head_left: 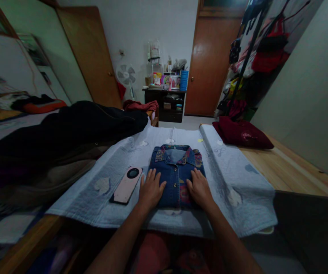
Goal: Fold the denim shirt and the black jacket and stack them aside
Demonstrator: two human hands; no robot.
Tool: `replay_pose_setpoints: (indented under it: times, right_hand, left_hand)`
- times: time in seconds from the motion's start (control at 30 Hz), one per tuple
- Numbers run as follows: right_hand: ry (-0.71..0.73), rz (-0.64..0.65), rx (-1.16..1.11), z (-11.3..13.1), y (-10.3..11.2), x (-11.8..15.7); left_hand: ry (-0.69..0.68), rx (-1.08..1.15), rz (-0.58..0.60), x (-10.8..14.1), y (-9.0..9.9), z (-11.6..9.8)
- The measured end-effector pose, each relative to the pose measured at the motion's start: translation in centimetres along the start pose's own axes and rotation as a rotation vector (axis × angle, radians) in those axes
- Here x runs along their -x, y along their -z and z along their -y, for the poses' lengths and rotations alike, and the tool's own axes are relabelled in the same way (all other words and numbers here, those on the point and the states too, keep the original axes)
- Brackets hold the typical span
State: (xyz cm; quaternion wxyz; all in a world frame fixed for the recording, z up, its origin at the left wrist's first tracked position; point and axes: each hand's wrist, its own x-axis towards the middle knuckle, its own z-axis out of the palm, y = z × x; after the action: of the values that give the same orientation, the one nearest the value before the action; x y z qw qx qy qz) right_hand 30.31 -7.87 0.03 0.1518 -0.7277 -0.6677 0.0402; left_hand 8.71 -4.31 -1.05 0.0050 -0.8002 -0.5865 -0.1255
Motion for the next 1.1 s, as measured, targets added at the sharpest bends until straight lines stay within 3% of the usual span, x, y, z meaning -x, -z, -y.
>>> replay_pose_setpoints:
  times: [0.1, 0.23, 0.5, 0.87, 1.1]
  right_hand:
    - [0.18, 0.011, -0.118, 2.5, -1.0, -0.6]
    - [0.216, 0.077, -0.141, 3.4, -2.1, -1.0]
    - [0.157, 0.085, -0.067, 1.0, -2.0, -1.3]
    - [-0.027, 0.04, 0.081, -2.0, -2.3, -1.7]
    - [-0.142, -0.029, 0.112, -4.3, -2.9, -1.6]
  left_hand:
    - [-0.116, 0.041, 0.009, -0.7, -0.3, -1.5]
    - [-0.155, 0.061, 0.047, -0.9, -1.0, -2.1]
    - [-0.131, 0.074, 0.058, -1.0, -1.4, -1.8]
    - [-0.067, 0.092, 0.052, -0.9, -1.5, -1.5]
    - [0.089, 0.058, 0.05, -0.7, -1.9, 0.6]
